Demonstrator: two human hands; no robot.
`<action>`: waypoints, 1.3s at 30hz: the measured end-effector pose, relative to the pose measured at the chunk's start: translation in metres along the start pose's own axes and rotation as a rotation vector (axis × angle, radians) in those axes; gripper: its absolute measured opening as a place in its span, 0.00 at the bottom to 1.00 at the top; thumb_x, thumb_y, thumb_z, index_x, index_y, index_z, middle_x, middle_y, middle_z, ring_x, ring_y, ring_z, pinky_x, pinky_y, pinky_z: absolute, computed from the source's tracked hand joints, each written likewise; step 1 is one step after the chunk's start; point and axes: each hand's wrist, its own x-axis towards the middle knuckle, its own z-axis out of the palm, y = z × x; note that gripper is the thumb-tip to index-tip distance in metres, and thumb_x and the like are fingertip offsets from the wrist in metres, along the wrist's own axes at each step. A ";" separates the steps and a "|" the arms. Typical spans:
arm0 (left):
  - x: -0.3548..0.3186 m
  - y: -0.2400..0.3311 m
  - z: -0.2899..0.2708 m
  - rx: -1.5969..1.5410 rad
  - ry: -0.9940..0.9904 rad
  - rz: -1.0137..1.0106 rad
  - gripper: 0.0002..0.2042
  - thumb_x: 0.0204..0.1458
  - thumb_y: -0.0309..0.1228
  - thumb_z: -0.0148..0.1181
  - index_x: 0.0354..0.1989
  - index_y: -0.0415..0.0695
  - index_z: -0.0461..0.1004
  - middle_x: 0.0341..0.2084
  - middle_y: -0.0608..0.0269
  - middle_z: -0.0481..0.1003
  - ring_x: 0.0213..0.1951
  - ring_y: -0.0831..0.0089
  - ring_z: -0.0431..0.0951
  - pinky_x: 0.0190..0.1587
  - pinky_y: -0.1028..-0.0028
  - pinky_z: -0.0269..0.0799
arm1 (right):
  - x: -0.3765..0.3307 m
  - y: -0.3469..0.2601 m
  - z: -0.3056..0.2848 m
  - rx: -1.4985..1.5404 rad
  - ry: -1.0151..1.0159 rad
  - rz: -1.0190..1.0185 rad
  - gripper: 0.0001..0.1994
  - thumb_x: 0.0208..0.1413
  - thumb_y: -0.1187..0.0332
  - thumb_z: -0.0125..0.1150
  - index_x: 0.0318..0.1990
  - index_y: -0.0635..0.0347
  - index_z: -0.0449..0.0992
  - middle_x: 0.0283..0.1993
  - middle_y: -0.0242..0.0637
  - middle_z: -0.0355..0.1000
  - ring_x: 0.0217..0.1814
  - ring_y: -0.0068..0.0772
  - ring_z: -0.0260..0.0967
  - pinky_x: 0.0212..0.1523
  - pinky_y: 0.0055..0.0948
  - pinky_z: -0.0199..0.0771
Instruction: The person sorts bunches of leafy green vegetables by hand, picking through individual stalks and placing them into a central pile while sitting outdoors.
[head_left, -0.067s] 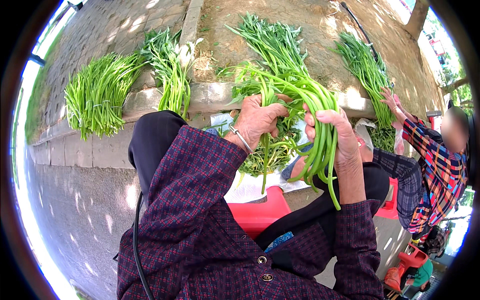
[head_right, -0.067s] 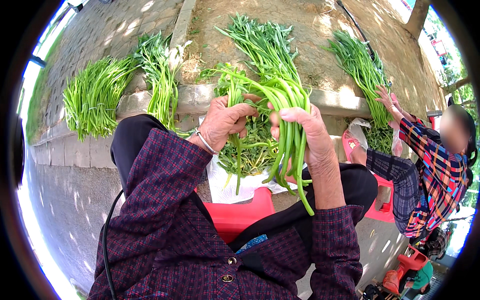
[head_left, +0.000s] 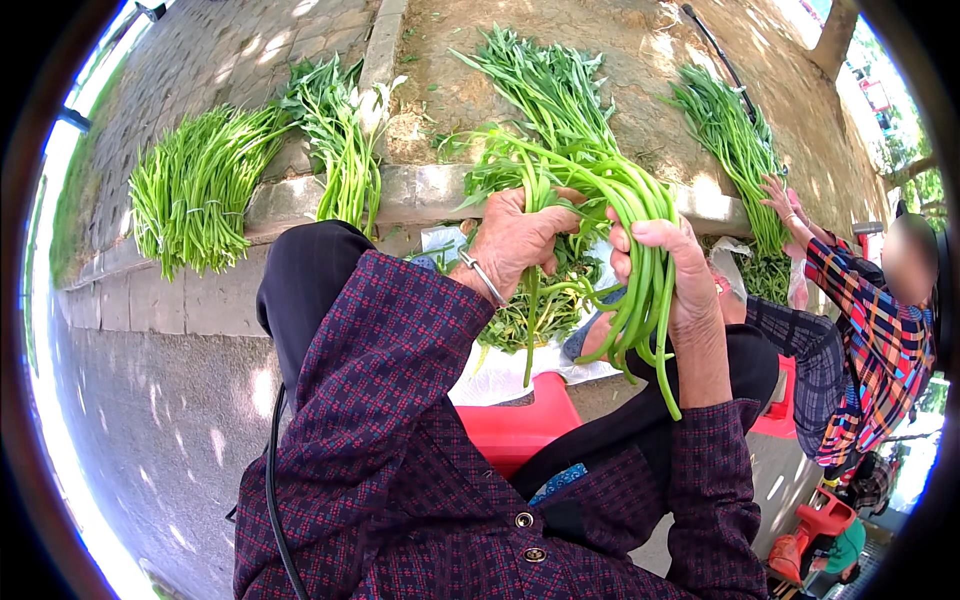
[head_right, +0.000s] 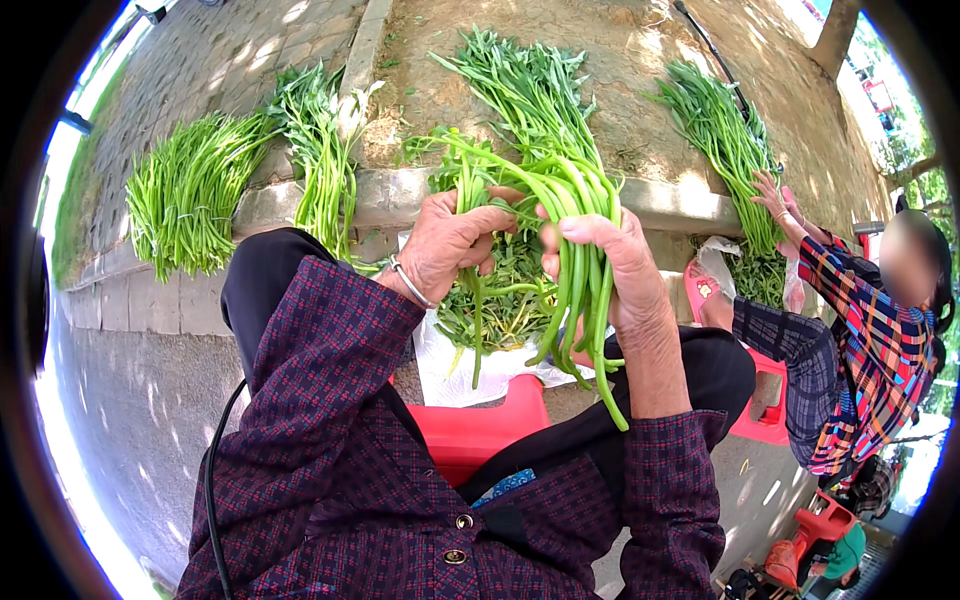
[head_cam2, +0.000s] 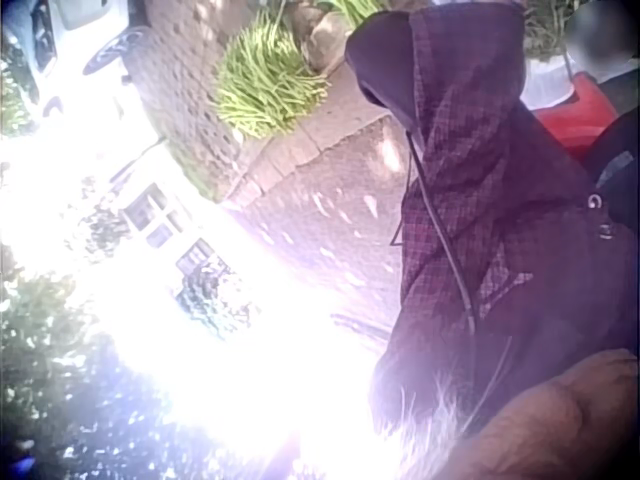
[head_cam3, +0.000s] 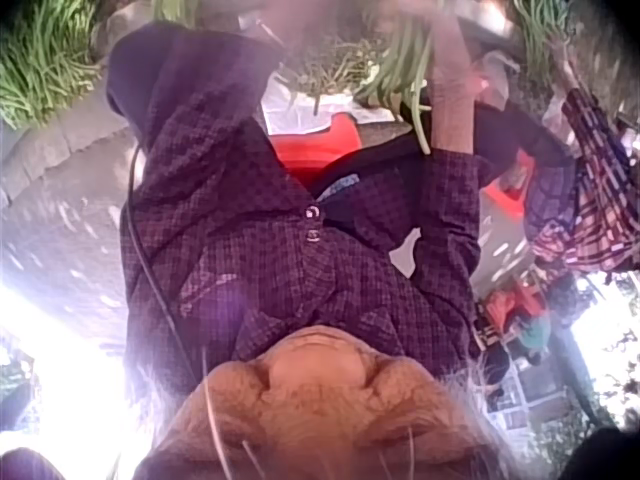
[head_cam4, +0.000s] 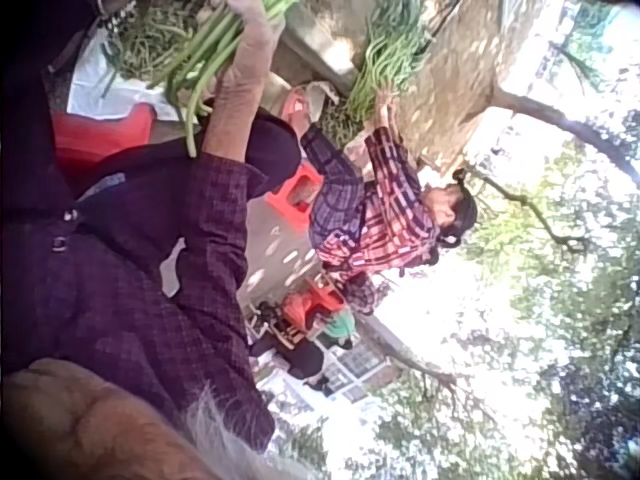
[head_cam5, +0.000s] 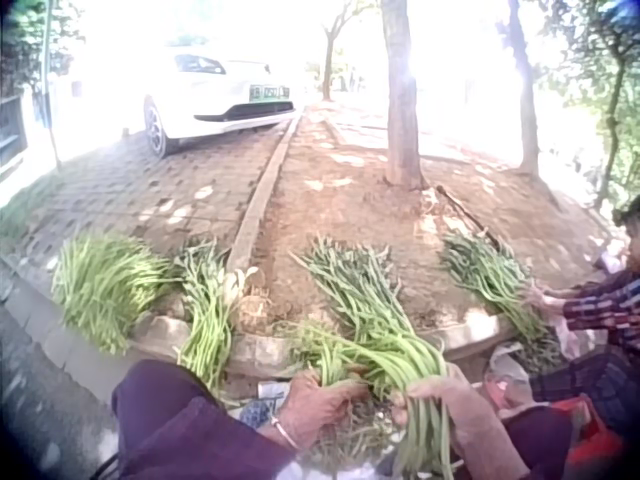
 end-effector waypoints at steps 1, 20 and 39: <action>0.000 -0.001 0.000 0.002 0.005 0.003 0.10 0.48 0.24 0.57 0.40 0.39 0.74 0.18 0.69 0.70 0.10 0.87 0.58 0.14 0.80 0.61 | 0.000 0.000 0.000 0.000 0.000 0.001 0.17 0.46 0.69 0.57 0.43 0.70 0.70 0.27 0.35 0.70 0.24 0.24 0.68 0.23 0.20 0.71; 0.009 -0.013 -0.004 0.200 0.267 0.095 0.04 0.44 0.26 0.60 0.26 0.39 0.76 0.14 0.69 0.71 0.09 0.83 0.63 0.09 0.81 0.57 | 0.000 0.005 0.007 -0.097 0.007 -0.035 0.17 0.47 0.67 0.56 0.43 0.70 0.69 0.25 0.34 0.69 0.22 0.22 0.68 0.21 0.19 0.69; 0.014 -0.015 -0.022 0.042 0.476 0.038 0.08 0.50 0.29 0.54 0.32 0.36 0.69 0.22 0.52 0.75 0.07 0.79 0.60 0.08 0.77 0.60 | -0.015 -0.032 -0.045 0.179 -0.062 -0.167 0.18 0.53 0.66 0.51 0.49 0.68 0.64 0.31 0.32 0.63 0.27 0.23 0.62 0.29 0.22 0.65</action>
